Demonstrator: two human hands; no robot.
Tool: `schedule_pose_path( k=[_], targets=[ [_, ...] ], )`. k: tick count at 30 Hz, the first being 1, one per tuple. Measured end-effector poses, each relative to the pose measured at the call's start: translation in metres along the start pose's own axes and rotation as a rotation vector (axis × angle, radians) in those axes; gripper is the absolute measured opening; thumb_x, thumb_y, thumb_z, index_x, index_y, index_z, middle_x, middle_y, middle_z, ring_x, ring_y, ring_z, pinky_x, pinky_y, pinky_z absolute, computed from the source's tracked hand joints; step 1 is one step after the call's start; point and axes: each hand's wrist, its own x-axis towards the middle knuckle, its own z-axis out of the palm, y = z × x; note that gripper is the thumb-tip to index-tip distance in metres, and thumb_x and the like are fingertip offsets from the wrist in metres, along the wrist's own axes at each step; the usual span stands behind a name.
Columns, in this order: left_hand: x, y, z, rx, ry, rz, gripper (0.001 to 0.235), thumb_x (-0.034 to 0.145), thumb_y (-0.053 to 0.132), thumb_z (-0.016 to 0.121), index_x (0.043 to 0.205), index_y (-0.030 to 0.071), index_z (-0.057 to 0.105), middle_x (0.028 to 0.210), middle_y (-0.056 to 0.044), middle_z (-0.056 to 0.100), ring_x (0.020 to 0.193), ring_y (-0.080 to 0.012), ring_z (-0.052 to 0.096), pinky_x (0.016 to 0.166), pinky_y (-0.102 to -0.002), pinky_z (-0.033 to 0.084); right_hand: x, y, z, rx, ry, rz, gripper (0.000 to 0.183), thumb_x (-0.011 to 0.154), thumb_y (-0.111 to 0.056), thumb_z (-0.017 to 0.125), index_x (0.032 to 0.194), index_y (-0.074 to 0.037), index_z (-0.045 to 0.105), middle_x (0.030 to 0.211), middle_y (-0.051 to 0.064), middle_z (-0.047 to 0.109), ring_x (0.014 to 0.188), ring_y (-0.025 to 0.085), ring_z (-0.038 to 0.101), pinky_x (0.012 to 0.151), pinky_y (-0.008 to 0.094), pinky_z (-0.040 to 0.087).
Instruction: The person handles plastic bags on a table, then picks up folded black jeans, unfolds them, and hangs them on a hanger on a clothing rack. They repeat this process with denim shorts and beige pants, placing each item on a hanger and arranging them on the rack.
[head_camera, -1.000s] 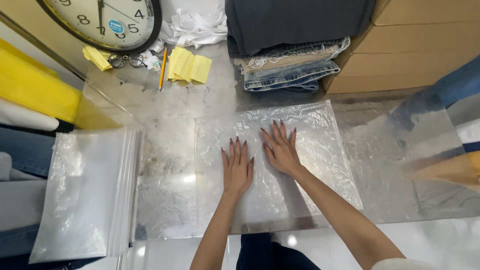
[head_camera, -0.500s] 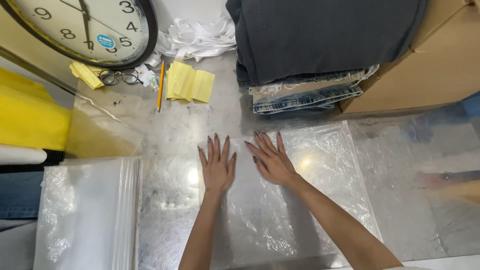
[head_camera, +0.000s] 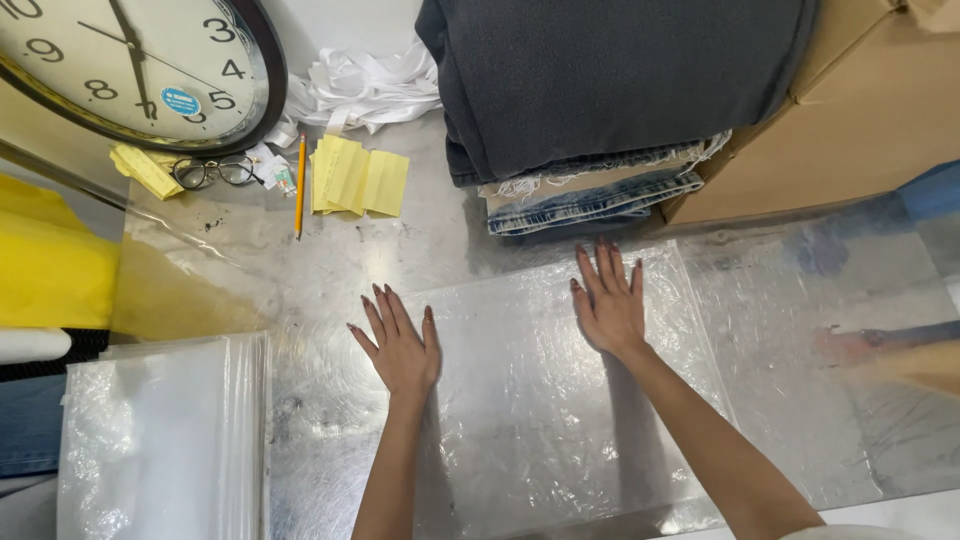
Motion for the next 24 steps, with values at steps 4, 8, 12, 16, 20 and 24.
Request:
schedule_pose_path(
  k=[4, 8, 12, 16, 20, 24],
  targets=[
    [-0.002, 0.001, -0.011, -0.024, 0.005, -0.026, 0.082, 0.113, 0.065, 0.029, 0.174, 0.011, 0.02, 0.183, -0.012, 0.015, 0.17, -0.0348, 0.0, 0.13, -0.066, -0.014, -0.003, 0.044, -0.003, -0.057, 0.013, 0.1, 0.063, 0.115, -0.054, 0.031, 0.174, -0.033, 0.031, 0.181, 0.012, 0.024, 0.168, 0.031, 0.016, 0.134, 0.062, 0.001],
    [-0.008, -0.011, -0.022, 0.007, -0.019, -0.045, 0.081, 0.113, 0.067, 0.026, 0.174, 0.015, 0.023, 0.184, -0.006, 0.015, 0.169, -0.0369, -0.002, 0.131, -0.066, -0.01, -0.005, 0.072, -0.014, -0.046, 0.027, 0.213, 0.063, 0.116, -0.058, 0.029, 0.174, -0.033, 0.031, 0.182, 0.009, 0.023, 0.169, 0.029, 0.015, 0.135, 0.06, -0.001],
    [-0.014, -0.03, -0.022, 0.043, -0.019, -0.046, 0.079, 0.114, 0.064, 0.026, 0.173, 0.013, 0.026, 0.184, -0.006, 0.016, 0.169, -0.0393, -0.001, 0.132, -0.066, -0.006, 0.004, 0.095, -0.012, 0.099, -0.027, 0.262, 0.067, 0.109, -0.06, 0.045, 0.171, -0.037, 0.035, 0.182, 0.003, 0.021, 0.169, 0.022, 0.014, 0.134, 0.062, -0.003],
    [-0.023, -0.043, -0.018, -0.104, 0.061, -0.033, 0.072, 0.113, 0.046, 0.046, 0.168, 0.002, 0.037, 0.178, -0.023, 0.029, 0.166, -0.0437, 0.019, 0.134, -0.061, 0.008, 0.006, 0.153, -0.001, 0.477, 0.182, 0.268, 0.051, 0.113, -0.048, 0.058, 0.158, -0.022, 0.059, 0.169, 0.007, 0.048, 0.158, 0.027, 0.039, 0.133, 0.061, 0.009],
    [-0.074, -0.025, -0.04, -0.173, 0.135, 0.169, 0.062, 0.109, 0.023, 0.054, 0.165, 0.001, 0.041, 0.176, -0.024, 0.031, 0.166, -0.0413, 0.02, 0.134, -0.056, 0.015, -0.038, 0.168, -0.032, 0.454, 0.384, 0.416, 0.025, 0.112, -0.026, 0.068, 0.134, -0.02, 0.079, 0.116, 0.01, 0.079, 0.118, 0.029, 0.073, 0.099, 0.046, 0.055],
    [-0.136, 0.002, -0.033, -0.153, 0.09, 0.414, 0.064, 0.1, 0.017, 0.064, 0.159, -0.003, 0.047, 0.17, -0.03, 0.038, 0.161, -0.0472, 0.029, 0.132, -0.061, 0.017, -0.091, 0.194, -0.038, 0.498, 0.165, 0.584, 0.032, 0.105, -0.035, 0.077, 0.135, -0.024, 0.075, 0.109, 0.006, 0.08, 0.103, 0.024, 0.076, 0.083, 0.043, 0.062]
  ],
)
